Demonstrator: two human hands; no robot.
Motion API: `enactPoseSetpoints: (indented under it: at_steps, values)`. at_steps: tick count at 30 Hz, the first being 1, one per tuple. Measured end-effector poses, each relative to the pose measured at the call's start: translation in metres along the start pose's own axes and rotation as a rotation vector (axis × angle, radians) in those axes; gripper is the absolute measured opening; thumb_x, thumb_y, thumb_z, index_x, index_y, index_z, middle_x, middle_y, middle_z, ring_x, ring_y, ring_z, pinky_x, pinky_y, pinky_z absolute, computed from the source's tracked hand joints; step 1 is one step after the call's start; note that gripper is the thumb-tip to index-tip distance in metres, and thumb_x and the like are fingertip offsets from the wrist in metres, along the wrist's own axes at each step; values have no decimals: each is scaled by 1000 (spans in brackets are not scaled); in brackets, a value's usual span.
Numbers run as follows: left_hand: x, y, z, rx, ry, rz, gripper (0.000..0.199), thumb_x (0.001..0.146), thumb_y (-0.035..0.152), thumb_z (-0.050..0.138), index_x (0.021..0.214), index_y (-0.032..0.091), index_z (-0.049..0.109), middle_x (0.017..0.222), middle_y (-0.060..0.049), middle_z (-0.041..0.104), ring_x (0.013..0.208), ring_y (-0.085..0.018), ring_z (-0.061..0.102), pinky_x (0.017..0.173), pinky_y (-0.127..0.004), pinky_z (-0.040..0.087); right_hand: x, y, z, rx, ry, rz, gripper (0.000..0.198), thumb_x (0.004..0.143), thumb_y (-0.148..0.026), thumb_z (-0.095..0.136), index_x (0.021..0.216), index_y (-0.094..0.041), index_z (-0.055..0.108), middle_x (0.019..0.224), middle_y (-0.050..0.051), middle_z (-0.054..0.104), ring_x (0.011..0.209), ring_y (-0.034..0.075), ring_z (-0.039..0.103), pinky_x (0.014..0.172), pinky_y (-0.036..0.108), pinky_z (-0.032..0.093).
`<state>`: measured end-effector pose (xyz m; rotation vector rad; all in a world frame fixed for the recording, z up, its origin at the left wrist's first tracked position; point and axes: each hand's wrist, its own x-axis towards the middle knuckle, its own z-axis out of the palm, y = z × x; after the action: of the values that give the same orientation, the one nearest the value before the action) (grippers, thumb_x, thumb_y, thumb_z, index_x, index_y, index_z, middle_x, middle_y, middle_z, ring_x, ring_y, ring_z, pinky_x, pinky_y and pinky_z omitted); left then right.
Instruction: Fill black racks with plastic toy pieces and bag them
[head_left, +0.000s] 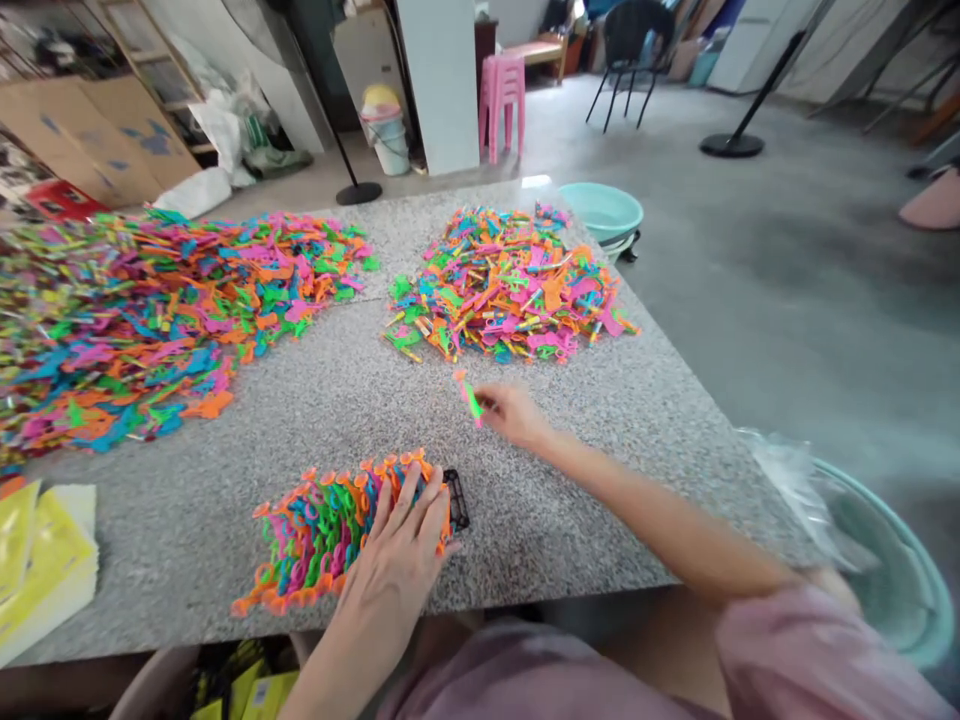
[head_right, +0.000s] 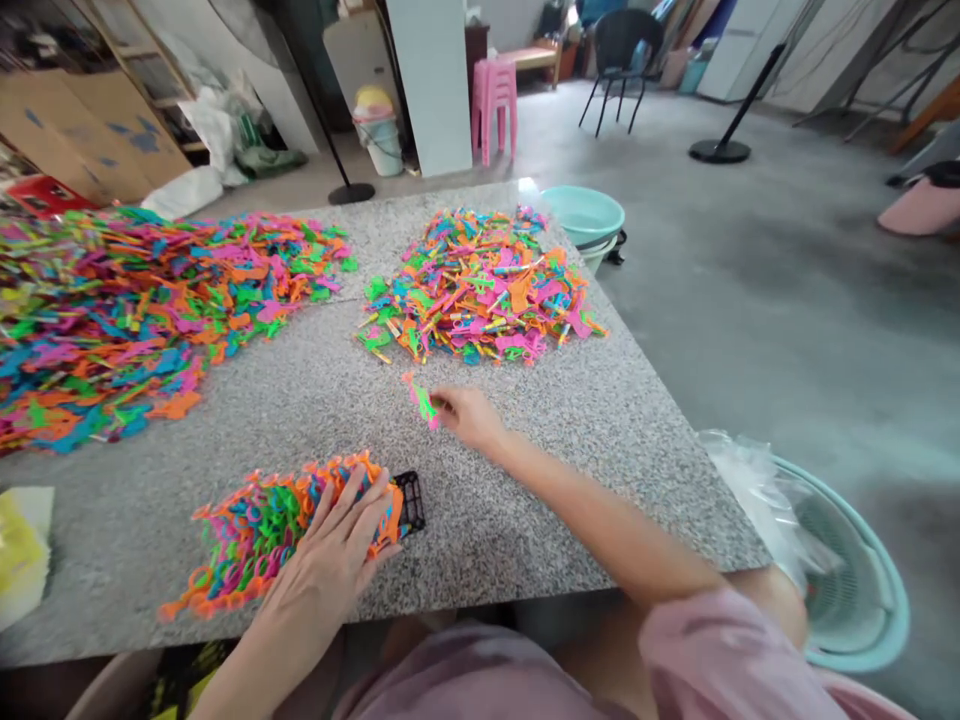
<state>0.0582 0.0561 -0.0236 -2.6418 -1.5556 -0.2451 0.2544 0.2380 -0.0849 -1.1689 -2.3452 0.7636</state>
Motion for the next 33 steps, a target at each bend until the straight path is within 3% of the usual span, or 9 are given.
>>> enactPoseSetpoints:
  at_steps: [3, 7, 14, 18, 22, 25, 27, 30, 33]
  values:
    - [-1, -3, 2, 7, 24, 8, 42, 97, 35, 46, 134, 15, 48, 139, -18, 55, 139, -33, 38, 109, -56, 39, -39, -24, 36, 308, -22, 146, 6, 83, -19, 63, 89, -18, 64, 74, -2, 64, 62, 11, 57, 62, 20, 41]
    - [-1, -4, 5, 50, 45, 33, 41, 97, 37, 47, 130, 13, 50, 136, -18, 58, 137, -35, 42, 107, -57, 41, -47, -47, 61, 416, -50, 82, 11, 78, -11, 64, 86, -19, 62, 76, -1, 65, 66, 11, 59, 64, 19, 40]
    - [5, 3, -4, 88, 39, 26, 35, 98, 36, 44, 124, 15, 55, 139, -16, 56, 135, -34, 44, 107, -54, 42, -27, -49, 49, 246, -175, -47, 19, 75, -9, 62, 91, -20, 61, 70, -3, 63, 62, 12, 55, 58, 20, 32]
    - [6, 4, -7, 154, 95, 75, 35, 100, 32, 41, 126, 14, 56, 134, -13, 60, 131, -29, 50, 116, -51, 28, -23, -52, 47, 172, -231, -194, 16, 79, -11, 61, 92, -19, 63, 78, 1, 67, 70, 15, 60, 61, 21, 34]
    - [7, 3, -7, 155, 67, 104, 35, 100, 26, 40, 130, 18, 56, 137, -8, 59, 134, -26, 47, 120, -52, 15, -18, -57, 44, 106, -284, -177, 12, 80, -15, 62, 90, -19, 66, 73, 1, 66, 67, 16, 60, 58, 22, 35]
    - [7, 5, -3, 84, 50, 38, 33, 101, 30, 39, 119, 21, 64, 136, -5, 60, 137, -23, 43, 121, -49, 10, -8, -44, 31, 99, -353, -210, 18, 79, -13, 64, 95, -20, 68, 80, 0, 68, 73, 15, 61, 64, 22, 40]
    - [6, 7, 3, 50, 70, -3, 33, 101, 37, 39, 111, 22, 67, 135, -3, 61, 137, -22, 41, 122, -47, 7, 3, -27, 16, 10, -248, -130, 27, 79, -10, 64, 105, -19, 66, 96, 2, 69, 84, 16, 62, 74, 23, 43]
    - [7, 7, 9, 69, 159, -4, 33, 99, 40, 40, 105, 23, 68, 134, -1, 62, 136, -21, 43, 122, -46, 3, 31, -2, -5, -309, 70, 93, 32, 85, -5, 54, 115, -15, 60, 114, 11, 63, 100, 20, 58, 86, 29, 44]
    - [7, 1, 9, 179, 217, 86, 26, 97, 33, 45, 105, 23, 68, 136, 0, 61, 133, -23, 45, 122, -47, -3, 75, 5, -20, -566, 173, -11, 36, 88, -3, 48, 121, -11, 57, 119, 15, 59, 111, 24, 51, 91, 33, 43]
